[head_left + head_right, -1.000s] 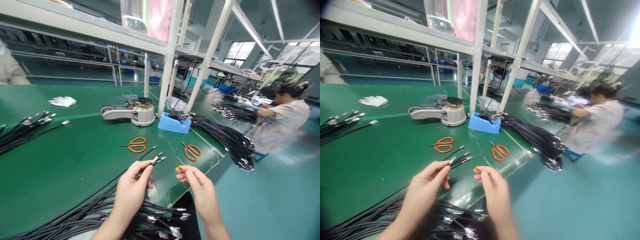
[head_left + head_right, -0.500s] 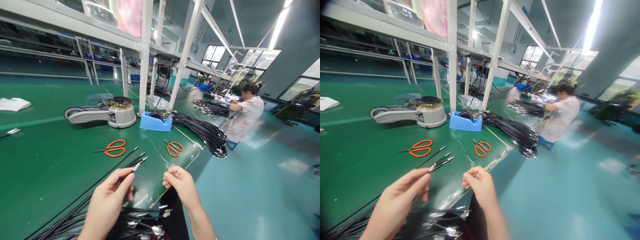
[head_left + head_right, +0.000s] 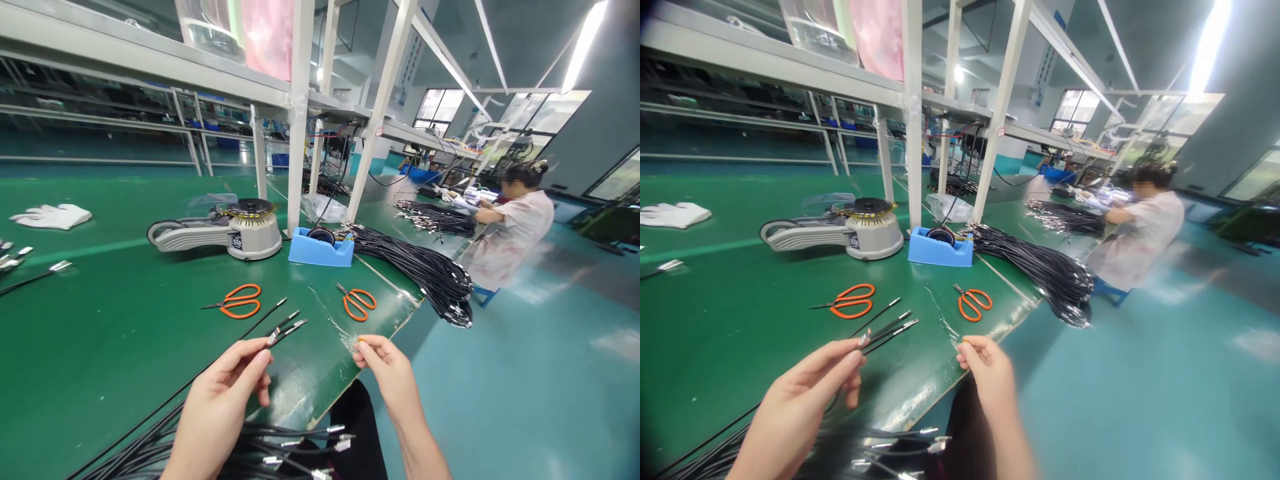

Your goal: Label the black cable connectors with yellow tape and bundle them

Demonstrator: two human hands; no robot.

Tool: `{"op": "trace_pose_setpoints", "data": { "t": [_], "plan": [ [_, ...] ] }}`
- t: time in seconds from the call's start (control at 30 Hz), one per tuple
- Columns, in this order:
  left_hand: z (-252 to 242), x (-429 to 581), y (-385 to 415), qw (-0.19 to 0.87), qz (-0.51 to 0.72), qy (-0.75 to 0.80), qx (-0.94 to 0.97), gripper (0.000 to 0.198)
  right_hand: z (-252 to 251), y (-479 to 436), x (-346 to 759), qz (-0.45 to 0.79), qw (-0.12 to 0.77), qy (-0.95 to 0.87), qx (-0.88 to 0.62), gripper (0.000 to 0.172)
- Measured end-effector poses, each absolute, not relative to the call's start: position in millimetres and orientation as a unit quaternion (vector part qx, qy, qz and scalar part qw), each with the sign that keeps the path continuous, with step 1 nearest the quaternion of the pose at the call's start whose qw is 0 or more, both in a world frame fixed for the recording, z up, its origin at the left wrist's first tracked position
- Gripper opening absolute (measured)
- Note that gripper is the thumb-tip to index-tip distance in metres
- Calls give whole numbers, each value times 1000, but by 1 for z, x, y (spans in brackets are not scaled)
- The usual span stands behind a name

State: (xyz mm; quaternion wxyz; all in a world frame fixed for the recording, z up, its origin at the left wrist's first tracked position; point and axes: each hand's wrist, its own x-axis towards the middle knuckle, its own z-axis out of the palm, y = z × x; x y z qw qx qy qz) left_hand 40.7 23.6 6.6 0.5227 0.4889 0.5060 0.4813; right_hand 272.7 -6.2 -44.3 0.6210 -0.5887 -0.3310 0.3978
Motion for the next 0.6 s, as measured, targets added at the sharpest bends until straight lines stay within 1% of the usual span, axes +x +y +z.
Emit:
{"op": "trace_pose_setpoints", "data": {
  "t": [0.07,0.13,0.3,0.37,0.53,0.6],
  "plan": [
    [4,41,24,533,484,505,476,37,-45,-4,274,403,601,-342,-600,30],
    [3,41,25,545,484,507,460,39,-45,-3,275,406,576,-354,-615,29],
    [5,42,26,544,496,502,455,38,-45,-1,271,431,540,-382,-614,38],
    [6,42,25,535,506,498,458,38,-46,2,269,431,543,-392,-604,42],
    [5,38,23,541,503,495,457,43,-46,15,265,388,567,-380,-619,54],
    [7,36,23,542,507,491,456,43,-44,20,261,375,585,-369,-617,53]
  ]
}}
